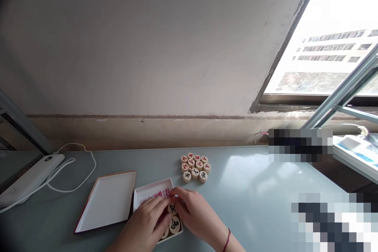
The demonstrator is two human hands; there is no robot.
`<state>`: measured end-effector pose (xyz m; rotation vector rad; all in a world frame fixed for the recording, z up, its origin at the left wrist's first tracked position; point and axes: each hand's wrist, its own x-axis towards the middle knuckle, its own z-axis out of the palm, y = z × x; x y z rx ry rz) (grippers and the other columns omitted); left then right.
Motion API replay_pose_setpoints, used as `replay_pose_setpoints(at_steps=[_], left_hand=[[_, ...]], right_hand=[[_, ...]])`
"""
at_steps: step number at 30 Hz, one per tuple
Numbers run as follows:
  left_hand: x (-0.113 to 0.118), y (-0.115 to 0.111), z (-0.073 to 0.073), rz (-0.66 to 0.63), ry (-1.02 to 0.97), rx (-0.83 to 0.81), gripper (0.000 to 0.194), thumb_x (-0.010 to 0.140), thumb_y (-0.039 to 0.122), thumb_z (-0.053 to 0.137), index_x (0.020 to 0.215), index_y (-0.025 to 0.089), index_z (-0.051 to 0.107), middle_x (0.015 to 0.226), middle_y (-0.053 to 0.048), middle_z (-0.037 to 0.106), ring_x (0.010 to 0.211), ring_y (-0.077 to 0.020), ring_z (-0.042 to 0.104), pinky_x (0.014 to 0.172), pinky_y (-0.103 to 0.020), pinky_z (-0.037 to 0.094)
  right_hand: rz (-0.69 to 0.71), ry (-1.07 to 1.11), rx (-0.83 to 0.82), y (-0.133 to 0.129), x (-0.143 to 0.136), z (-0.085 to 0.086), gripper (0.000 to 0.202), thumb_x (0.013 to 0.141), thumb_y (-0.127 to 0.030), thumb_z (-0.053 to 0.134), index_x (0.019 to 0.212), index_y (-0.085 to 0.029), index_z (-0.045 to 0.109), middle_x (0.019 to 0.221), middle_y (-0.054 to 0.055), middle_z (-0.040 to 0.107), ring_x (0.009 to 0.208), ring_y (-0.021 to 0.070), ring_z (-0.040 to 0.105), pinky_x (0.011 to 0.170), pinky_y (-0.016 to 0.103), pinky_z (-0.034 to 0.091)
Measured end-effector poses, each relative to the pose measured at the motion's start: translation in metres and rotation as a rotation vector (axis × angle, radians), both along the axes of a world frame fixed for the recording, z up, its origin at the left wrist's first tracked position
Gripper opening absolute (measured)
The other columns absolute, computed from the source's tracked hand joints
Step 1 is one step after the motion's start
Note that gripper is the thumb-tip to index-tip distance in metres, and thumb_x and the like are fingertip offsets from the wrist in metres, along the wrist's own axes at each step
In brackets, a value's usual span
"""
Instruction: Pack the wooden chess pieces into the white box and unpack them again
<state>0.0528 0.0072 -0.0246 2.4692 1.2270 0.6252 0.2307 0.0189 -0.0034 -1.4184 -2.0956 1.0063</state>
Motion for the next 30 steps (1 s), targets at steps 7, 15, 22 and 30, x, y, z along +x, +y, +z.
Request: replay_pose_setpoints(at_steps=[7,15,22,30], left_hand=[[0.006,0.000,0.002,0.064,-0.138,-0.159,0.033,0.082,0.010,0.051,0.112,0.021,0.062,0.104,-0.008,0.069,0.092,-0.0209,0.068,0.080,-0.030,0.056],[0.006,0.003,0.004,0.081,-0.308,-0.232,0.042,0.076,0.003,0.050,0.110,0.022,0.064,0.104,-0.006,0.068,0.095,-0.0188,0.066,0.085,-0.029,0.054],[0.000,0.000,0.012,0.121,-0.456,-0.209,0.034,0.078,0.008,0.053,0.104,0.024,0.066,0.100,-0.004,0.068,0.092,-0.0167,0.066,0.084,-0.025,0.053],[-0.011,-0.002,0.009,0.134,-0.596,-0.248,0.021,0.084,0.021,0.054,0.101,0.024,0.066,0.101,-0.005,0.065,0.094,-0.0165,0.065,0.084,-0.025,0.054]], right_hand=[[0.007,0.032,-0.030,-0.001,-0.002,0.004,0.027,0.093,-0.028,0.035,0.090,-0.021,0.062,0.083,0.004,0.068,0.069,0.0168,0.057,0.063,0.026,0.041],[0.055,0.055,-0.070,0.002,0.003,0.007,0.030,0.095,-0.029,0.034,0.079,-0.019,0.058,0.079,0.003,0.063,0.068,0.0140,0.051,0.063,0.024,0.040],[0.072,0.102,-0.152,0.003,0.010,0.017,0.019,0.083,-0.020,0.050,0.097,-0.019,0.063,0.084,0.002,0.060,0.064,0.0098,0.046,0.057,0.020,0.037],[0.001,0.281,-0.179,0.004,0.011,0.017,0.021,0.087,-0.032,0.051,0.097,-0.017,0.062,0.077,0.002,0.059,0.062,0.0096,0.044,0.055,0.021,0.038]])
